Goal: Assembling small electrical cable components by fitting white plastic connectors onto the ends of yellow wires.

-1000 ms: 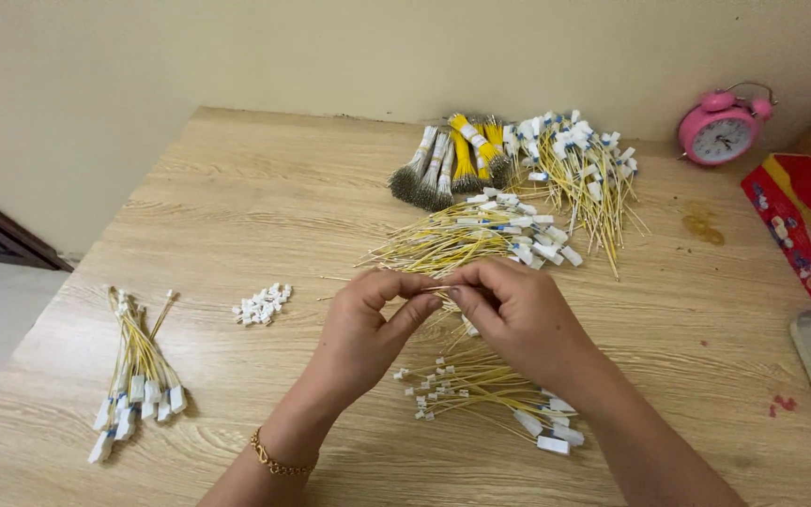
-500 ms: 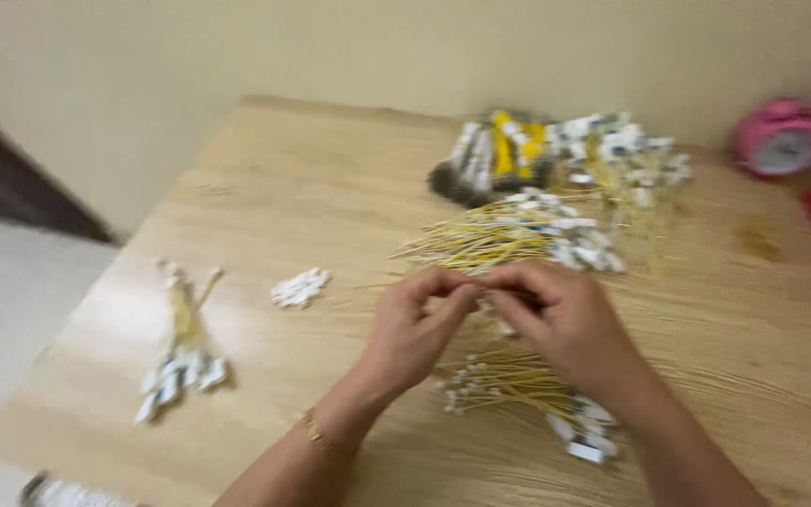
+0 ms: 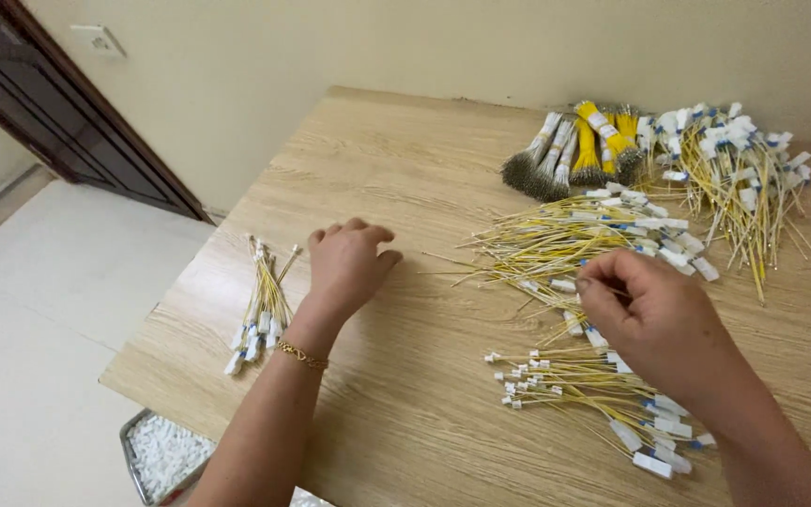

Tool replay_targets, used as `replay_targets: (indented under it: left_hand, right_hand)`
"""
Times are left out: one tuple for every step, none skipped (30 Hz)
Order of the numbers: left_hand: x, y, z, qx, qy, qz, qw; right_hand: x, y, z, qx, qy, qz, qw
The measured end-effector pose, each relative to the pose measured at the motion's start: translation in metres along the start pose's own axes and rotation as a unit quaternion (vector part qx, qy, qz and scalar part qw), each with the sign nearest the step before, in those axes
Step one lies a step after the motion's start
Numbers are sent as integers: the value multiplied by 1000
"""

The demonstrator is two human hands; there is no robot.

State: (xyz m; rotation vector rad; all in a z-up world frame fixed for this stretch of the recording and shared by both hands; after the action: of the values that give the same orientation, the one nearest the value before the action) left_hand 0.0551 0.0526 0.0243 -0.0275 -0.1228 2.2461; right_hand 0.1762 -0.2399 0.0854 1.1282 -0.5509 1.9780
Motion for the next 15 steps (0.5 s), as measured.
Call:
replay_targets:
  left_hand:
    - [-1,0,0,-2,-1,-3,1000]
    - [-1,1,-5,23,-13,3,1000]
    - [-1,2,-10,48,-25,10,998]
    - [-3,3,-13,48,-23,7,999]
    - [-4,3,-15,35,-20,9,999]
    - [-6,2,-15,21,-17,11,1000]
    - [-6,1,-17,19,-15,8,1000]
    - [-6,0,-19,17,-6,16,1000]
    - [-5,-1,-20,16,3,23,1000]
    - [2,-9,-44,14,6,16,1000]
    - [9,-16,-60,-39,-41,12,998]
    - [12,-24,-76,-93,-85,7,992]
    - [9,-21,-67,-95,-81,-1,992]
    - [4,-16,-54,-128,-57,-21,990]
    - [0,-12,-41,-161,-32,-41,986]
  right_hand:
    - [-5,-2,0,-3,-1,0,1000]
    - [-8,-4,-1,7,-5,15,1000]
    - [-11,-6,-2,16,-9,30,999]
    - [-13,-6,-2,14,-8,29,999]
    - [-13,-6,-1,15,-35,39,999]
    - [-12,-6,0,15,-62,50,997]
    - [-12,-7,1,12,-60,50,997]
    - [-17,-7,2,10,-78,20,997]
    - [-22,-8,2,8,-97,-9,995]
    - [-28,-10,3,0,-96,-11,995]
    - [-29,-13,1,13,-117,19,993]
    - [-31,-15,1,24,-136,48,989]
    - [-31,-13,4,15,-133,46,990]
    - [-30,-12,3,23,-151,40,987]
    - [-30,-11,2,30,-169,35,984]
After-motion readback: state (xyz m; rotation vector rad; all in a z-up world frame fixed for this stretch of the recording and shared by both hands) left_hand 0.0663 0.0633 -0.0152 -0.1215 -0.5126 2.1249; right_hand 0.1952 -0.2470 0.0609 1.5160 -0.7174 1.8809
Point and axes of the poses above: each hand's wrist, its own y-axis away from the middle knuckle, its own z-axis out of the back of the hand, x = y × z, the point moved 8 cm from there along -y, towards the middle knuckle, and after that the axes turned 13 degrees about -y, right-handed, at the moved point
